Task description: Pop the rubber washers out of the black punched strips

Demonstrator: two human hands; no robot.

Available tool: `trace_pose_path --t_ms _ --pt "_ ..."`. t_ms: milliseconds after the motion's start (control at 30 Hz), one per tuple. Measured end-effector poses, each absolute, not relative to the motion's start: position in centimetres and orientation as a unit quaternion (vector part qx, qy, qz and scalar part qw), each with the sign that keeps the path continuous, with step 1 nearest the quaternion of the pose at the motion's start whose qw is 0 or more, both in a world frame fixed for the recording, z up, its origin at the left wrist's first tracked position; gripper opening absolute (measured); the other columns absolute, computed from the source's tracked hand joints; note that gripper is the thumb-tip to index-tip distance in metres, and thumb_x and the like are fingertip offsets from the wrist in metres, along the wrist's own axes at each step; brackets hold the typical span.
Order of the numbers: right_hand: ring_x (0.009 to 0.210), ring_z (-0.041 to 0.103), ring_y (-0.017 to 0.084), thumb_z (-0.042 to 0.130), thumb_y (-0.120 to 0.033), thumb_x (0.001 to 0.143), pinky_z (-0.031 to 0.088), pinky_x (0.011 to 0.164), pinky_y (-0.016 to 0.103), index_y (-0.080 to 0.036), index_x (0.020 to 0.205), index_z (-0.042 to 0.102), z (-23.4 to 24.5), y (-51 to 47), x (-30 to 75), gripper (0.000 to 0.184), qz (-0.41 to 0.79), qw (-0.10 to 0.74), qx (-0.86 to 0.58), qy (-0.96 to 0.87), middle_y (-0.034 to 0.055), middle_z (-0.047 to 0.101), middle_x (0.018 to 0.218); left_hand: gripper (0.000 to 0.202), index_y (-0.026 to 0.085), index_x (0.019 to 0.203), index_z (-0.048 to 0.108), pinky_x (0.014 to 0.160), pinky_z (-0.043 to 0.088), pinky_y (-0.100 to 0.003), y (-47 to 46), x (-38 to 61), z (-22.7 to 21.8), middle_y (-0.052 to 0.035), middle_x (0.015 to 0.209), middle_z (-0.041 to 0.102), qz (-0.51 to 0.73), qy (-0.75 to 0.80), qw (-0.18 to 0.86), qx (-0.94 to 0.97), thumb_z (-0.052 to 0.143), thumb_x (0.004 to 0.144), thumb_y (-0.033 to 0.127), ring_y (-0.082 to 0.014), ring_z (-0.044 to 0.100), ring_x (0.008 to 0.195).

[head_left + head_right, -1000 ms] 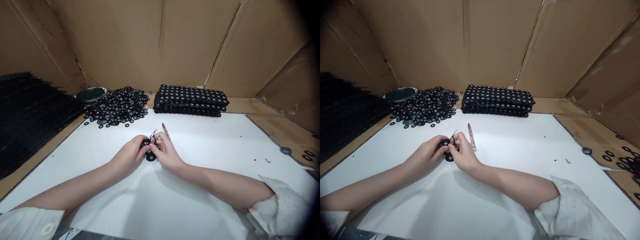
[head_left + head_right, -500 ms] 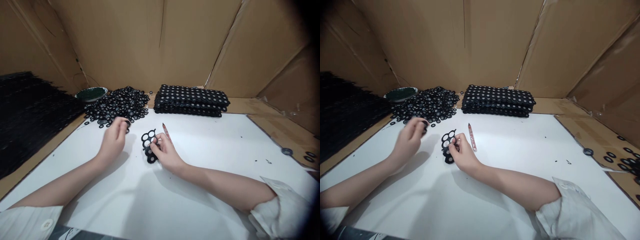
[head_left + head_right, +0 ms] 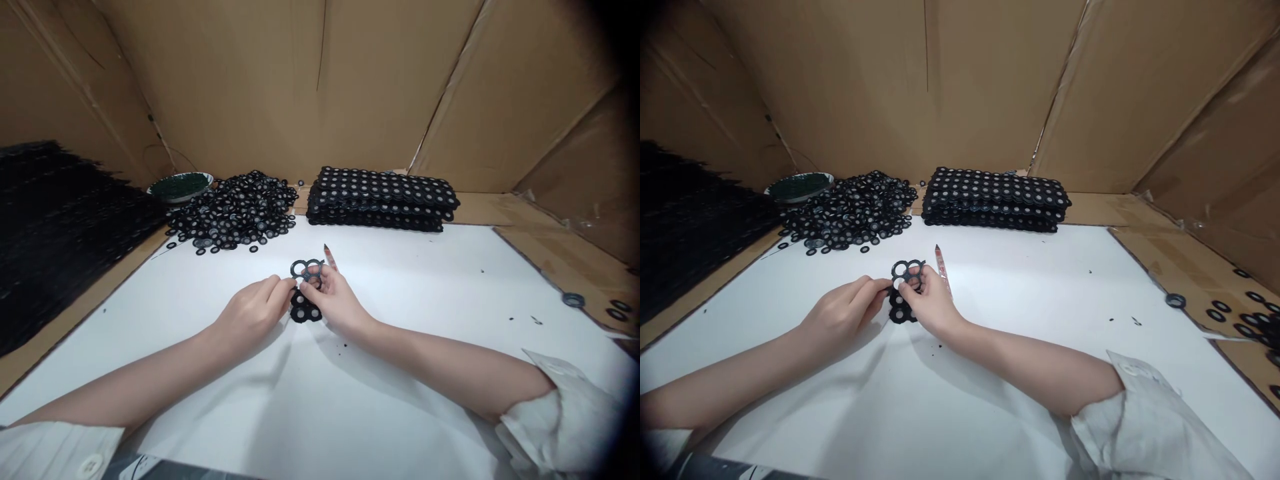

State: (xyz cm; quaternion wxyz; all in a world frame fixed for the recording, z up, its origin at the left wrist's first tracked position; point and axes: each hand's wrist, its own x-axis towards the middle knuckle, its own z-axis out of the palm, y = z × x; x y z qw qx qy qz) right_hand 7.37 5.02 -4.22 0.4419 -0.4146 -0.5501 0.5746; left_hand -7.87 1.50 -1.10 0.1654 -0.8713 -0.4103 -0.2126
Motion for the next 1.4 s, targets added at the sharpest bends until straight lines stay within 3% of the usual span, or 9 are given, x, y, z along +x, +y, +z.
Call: trace_pose_path --t_ms 200,500,700,933,1133,1400 --pt "0.051 0.046 0.006 0.062 -0.029 0.064 0.04 0.054 0.023 -0.017 0.077 0.042 -3.1 5.0 7.5 0.026 0.618 0.456 -0.415 -0.487 -0.0065 0.046 0.06 0.019 0.017 0.1 0.048 0.056 0.044 -0.022 1.3 -7.6 -1.1 -0.0018 0.078 0.056 -0.211 -0.45 -0.048 -0.866 0.034 0.087 0.018 -0.0103 0.054 0.064" --pt "0.051 0.052 0.006 0.065 -0.029 0.063 0.043 0.054 0.022 -0.018 0.075 0.04 -2.9 5.2 7.7 0.03 0.658 0.47 -0.417 -0.415 -0.0055 0.051 0.063 0.034 0.013 0.118 0.044 0.051 0.042 -0.021 2.4 -8.6 -2.1 -0.0021 0.071 0.053 -0.23 -0.393 0.068 -0.887 0.037 0.085 0.015 -0.01 0.049 0.057" --pt "0.052 0.053 0.007 0.064 -0.026 0.063 0.043 0.053 0.021 -0.017 0.076 0.041 -3.4 5.3 7.6 0.028 0.657 0.47 -0.415 -0.419 -0.005 0.051 0.063 0.021 0.013 0.103 0.049 0.051 0.041 -0.022 2.4 -8.2 -2.2 -0.0032 0.071 0.057 -0.262 -0.338 0.105 -0.898 0.041 0.083 0.015 -0.0114 0.051 0.057" --pt "0.052 0.052 0.008 0.057 -0.028 0.069 0.042 0.047 0.02 -0.021 0.076 0.034 -4.1 6.2 7.6 0.025 0.602 0.523 -0.426 -0.428 -0.0074 0.046 0.061 0.011 0.018 0.09 0.047 0.054 0.042 -0.02 1.1 -8.5 -0.6 -0.0004 0.071 0.053 -0.436 -0.367 0.047 -0.82 0.04 0.082 0.013 -0.0093 0.05 0.06" --pt "0.054 0.056 0.013 0.055 -0.035 0.072 0.046 0.046 0.025 -0.022 0.083 0.034 -3.1 5.6 7.9 0.027 0.624 0.487 -0.389 -0.471 -0.0027 0.056 0.064 0.015 0.019 0.09 0.049 0.061 0.043 -0.022 1.5 -7.7 0.0 -0.0003 0.078 0.056 -0.272 -0.455 -0.12 -0.84 0.035 0.086 0.018 -0.0104 0.053 0.068" --pt "0.058 0.059 0.012 0.059 -0.033 0.069 0.047 0.053 0.024 -0.02 0.079 0.038 -2.7 5.4 8.0 0.026 0.601 0.498 -0.408 -0.474 -0.0035 0.053 0.066 0.015 0.019 0.093 0.049 0.06 0.043 -0.021 1.4 -7.5 -0.8 -0.0009 0.08 0.056 -0.242 -0.439 -0.12 -0.857 0.036 0.086 0.019 -0.0104 0.055 0.069"
